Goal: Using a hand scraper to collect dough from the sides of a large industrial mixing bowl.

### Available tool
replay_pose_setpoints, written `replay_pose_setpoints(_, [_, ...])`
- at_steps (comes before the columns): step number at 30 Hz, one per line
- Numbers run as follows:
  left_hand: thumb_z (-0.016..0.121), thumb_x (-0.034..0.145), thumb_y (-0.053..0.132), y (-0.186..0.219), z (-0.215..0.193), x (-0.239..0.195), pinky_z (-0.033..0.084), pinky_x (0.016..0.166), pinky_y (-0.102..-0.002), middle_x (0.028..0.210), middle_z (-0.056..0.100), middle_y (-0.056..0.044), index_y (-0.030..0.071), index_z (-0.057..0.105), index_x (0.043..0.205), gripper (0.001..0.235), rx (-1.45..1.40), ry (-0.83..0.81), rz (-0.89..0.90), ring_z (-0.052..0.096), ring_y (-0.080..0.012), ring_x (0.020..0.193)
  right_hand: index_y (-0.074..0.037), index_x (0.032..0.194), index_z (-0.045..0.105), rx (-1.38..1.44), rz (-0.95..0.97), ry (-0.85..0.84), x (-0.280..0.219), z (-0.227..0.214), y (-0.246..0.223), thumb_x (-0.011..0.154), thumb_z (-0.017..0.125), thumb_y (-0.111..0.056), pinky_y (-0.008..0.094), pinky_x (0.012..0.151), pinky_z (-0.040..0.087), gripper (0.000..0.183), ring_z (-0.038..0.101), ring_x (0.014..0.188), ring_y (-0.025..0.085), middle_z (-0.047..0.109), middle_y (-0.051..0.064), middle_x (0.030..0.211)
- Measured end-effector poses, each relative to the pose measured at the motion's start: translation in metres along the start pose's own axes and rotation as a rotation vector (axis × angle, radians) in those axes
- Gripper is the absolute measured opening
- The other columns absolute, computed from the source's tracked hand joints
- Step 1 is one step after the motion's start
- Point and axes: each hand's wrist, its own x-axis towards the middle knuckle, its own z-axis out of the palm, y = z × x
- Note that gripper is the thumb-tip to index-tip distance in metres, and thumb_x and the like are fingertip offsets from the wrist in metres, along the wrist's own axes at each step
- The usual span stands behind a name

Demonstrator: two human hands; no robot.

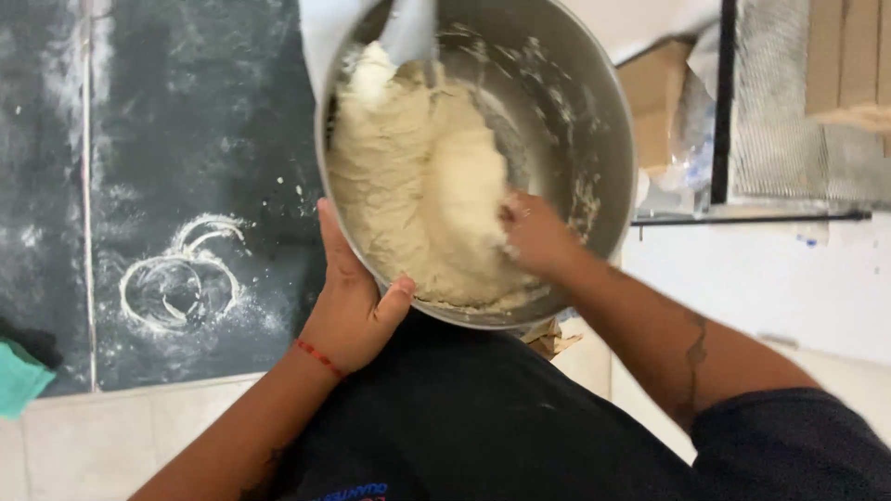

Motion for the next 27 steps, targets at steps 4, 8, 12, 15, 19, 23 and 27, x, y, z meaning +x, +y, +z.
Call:
replay_pose_setpoints(4, [0.060,0.083,0.050,0.006,-0.006,-0.004,0.023,0.118,-0.054,0.159,-0.017,-0.029,0.005,-0.029,0.147,0.119,0.080,-0.021,-0.102,0.008,-0.0455,0.148,-0.009,0.091,0.062,0.383,0.425,0.139,0.055,-0.135,-0.107,0.090,0.057,-0.020,0.044,0.068,0.052,0.013,0.066,0.072,0.032,0.064,0.009,0.079])
replay_pose_setpoints(8, [0.065,0.076,0.056,0.001,-0.010,0.003,0.027,0.116,-0.047,0.160,-0.015,-0.018,0.010,-0.026,0.150,0.126,0.144,-0.038,-0.159,0.014,-0.0346,0.149,-0.016,0.092,0.052,0.308,0.382,0.066,0.065,-0.165,-0.132,0.085,0.053,-0.022,0.044,0.051,0.048,0.009,0.064,0.059,0.031,0.056,0.002,0.076])
replay_pose_setpoints(12, [0.067,0.077,0.046,0.034,-0.018,0.009,0.026,0.117,-0.055,0.162,-0.006,-0.023,0.011,-0.021,0.152,0.121,0.120,-0.003,-0.231,0.030,-0.0453,0.140,-0.013,0.101,0.060,0.360,0.434,0.140,0.048,-0.210,-0.110,0.087,0.051,-0.021,0.049,0.046,0.047,0.019,0.065,0.059,0.037,0.059,0.006,0.072])
replay_pose_setpoints(15, [0.071,0.074,0.042,0.027,-0.024,0.009,0.024,0.118,-0.049,0.162,0.003,-0.023,0.010,-0.009,0.156,0.119,0.074,0.046,-0.171,0.026,-0.0427,0.143,-0.018,0.089,0.065,0.498,0.878,0.018,0.042,-0.245,-0.080,0.088,0.051,-0.019,0.036,0.047,0.047,0.014,0.062,0.053,0.028,0.057,0.003,0.070])
replay_pose_setpoints(19, [0.063,0.079,0.034,0.013,-0.025,0.017,0.022,0.118,-0.050,0.162,0.006,-0.020,0.006,-0.004,0.155,0.105,-0.005,0.085,0.004,0.022,-0.0386,0.146,-0.009,0.090,0.052,0.346,0.876,0.070,0.041,-0.256,-0.028,0.101,0.045,-0.018,0.044,0.050,0.039,0.015,0.053,0.055,0.032,0.055,0.010,0.069])
replay_pose_setpoints(23, [0.052,0.093,0.045,-0.007,-0.033,0.028,0.019,0.123,-0.045,0.161,0.019,-0.017,0.002,0.013,0.154,0.085,-0.055,0.118,0.313,0.020,-0.0291,0.150,0.000,0.115,0.053,0.432,0.971,-0.221,0.077,-0.211,0.014,0.095,0.038,0.002,0.036,0.050,0.052,0.025,0.055,0.062,0.021,0.056,0.006,0.074])
replay_pose_setpoints(27, [0.061,0.085,0.035,0.009,-0.045,0.039,0.029,0.115,-0.055,0.162,0.015,-0.022,0.010,-0.001,0.157,0.099,-0.231,0.069,0.081,0.024,-0.0413,0.146,0.008,0.117,0.062,0.466,0.671,0.125,0.063,-0.062,0.073,0.094,0.050,-0.020,0.048,0.065,0.054,0.038,0.068,0.075,0.044,0.068,0.020,0.086])
